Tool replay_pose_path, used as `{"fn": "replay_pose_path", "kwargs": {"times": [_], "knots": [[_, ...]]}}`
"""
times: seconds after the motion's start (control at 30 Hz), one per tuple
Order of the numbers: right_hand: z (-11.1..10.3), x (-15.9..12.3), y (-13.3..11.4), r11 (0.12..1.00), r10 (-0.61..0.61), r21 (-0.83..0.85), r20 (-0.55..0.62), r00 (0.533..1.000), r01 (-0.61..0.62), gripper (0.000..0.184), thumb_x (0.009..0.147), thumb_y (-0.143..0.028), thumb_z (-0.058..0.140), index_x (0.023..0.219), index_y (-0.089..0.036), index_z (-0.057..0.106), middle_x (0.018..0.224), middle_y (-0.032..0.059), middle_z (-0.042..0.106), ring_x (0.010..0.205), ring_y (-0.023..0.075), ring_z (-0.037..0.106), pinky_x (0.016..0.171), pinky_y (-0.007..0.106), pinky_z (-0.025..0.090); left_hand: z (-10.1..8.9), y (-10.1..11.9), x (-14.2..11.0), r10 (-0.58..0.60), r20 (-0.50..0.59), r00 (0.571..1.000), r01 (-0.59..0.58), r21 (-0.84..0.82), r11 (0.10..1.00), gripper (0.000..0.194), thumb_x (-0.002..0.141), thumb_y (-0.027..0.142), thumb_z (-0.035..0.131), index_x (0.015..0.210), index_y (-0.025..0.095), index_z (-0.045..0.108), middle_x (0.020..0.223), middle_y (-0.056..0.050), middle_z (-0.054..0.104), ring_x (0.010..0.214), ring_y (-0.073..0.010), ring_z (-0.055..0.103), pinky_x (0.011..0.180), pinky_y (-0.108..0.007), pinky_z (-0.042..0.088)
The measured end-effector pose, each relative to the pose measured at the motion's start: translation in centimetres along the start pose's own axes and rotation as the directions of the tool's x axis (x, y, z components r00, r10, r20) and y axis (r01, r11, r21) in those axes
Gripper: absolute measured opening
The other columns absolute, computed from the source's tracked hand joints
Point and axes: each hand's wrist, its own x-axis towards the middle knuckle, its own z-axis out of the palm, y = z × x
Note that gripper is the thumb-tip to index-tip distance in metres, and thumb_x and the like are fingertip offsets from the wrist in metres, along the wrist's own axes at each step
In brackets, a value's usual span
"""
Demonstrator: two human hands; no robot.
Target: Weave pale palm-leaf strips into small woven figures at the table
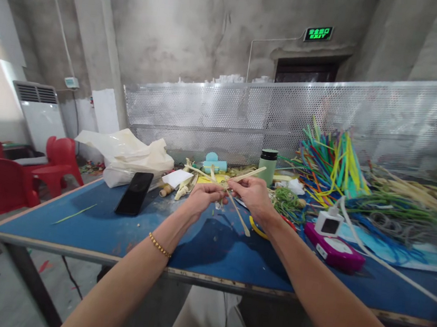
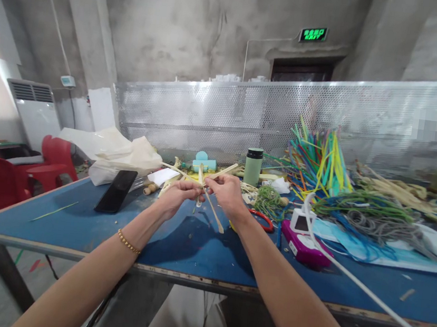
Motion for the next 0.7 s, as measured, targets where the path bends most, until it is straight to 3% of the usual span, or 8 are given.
{"fn": "replay_pose_path", "kwargs": {"times": [0.13, 0.33, 0.57, 0.7], "knots": [[0.0, -0.2, -0.3, 0.999, 0.005, 0.031, 0.007, 1.0, -0.006, 0.022, 0.069, -0.034, 0.066, 0.066, -0.012, 0.068, 0.052, 0.0014, 0.061, 0.047, 0.0115, 0.053, 0.046, 0.022, 0.039, 0.0, -0.1, 0.0, 0.004, 0.023, 1.0, -0.003, -0.008, 1.0, 0.013, 0.07, 0.025, 0.067, 0.07, 0.012, 0.071, 0.067, -0.008, 0.068, 0.064, -0.0137, 0.056, 0.066, -0.027, 0.04], [0.4, -0.7, -1.1, 0.997, -0.02, 0.069, 0.093, 0.995, 0.013, 0.02, 0.068, -0.032, 0.065, 0.071, -0.012, 0.069, 0.055, 0.0021, 0.062, 0.051, 0.0124, 0.055, 0.045, 0.022, 0.041, -0.2, -0.5, 0.2, -0.012, 0.07, 0.997, 0.012, 0.001, 1.0, 0.04, 0.076, 0.047, 0.063, 0.058, 0.012, 0.065, 0.056, -0.008, 0.062, 0.055, -0.0137, 0.054, 0.061, -0.028, 0.041], [0.4, -0.6, -0.8, 1.0, -0.014, 0.019, 0.018, 1.0, 0.013, 0.028, 0.074, -0.037, 0.061, 0.063, -0.012, 0.066, 0.047, -0.0002, 0.054, 0.043, 0.0092, 0.045, 0.044, 0.023, 0.035, 0.0, -0.6, 0.3, 0.014, -0.022, 1.0, -0.014, -0.007, 1.0, 0.033, 0.071, 0.039, 0.069, 0.052, 0.014, 0.059, 0.049, -0.003, 0.057, 0.05, -0.0111, 0.048, 0.058, -0.027, 0.037], [0.2, -0.7, -1.0, 0.998, 0.01, -0.062, 0.018, 1.0, -0.009, 0.028, 0.075, -0.036, 0.059, 0.061, -0.012, 0.066, 0.046, 0.0007, 0.055, 0.042, 0.0096, 0.045, 0.044, 0.023, 0.034, -0.2, -0.7, 0.4, 0.03, -0.021, 0.999, -0.03, -0.008, 1.0, 0.031, 0.073, 0.035, 0.067, 0.051, 0.013, 0.061, 0.049, -0.004, 0.057, 0.051, -0.0107, 0.047, 0.058, -0.027, 0.036]]}}
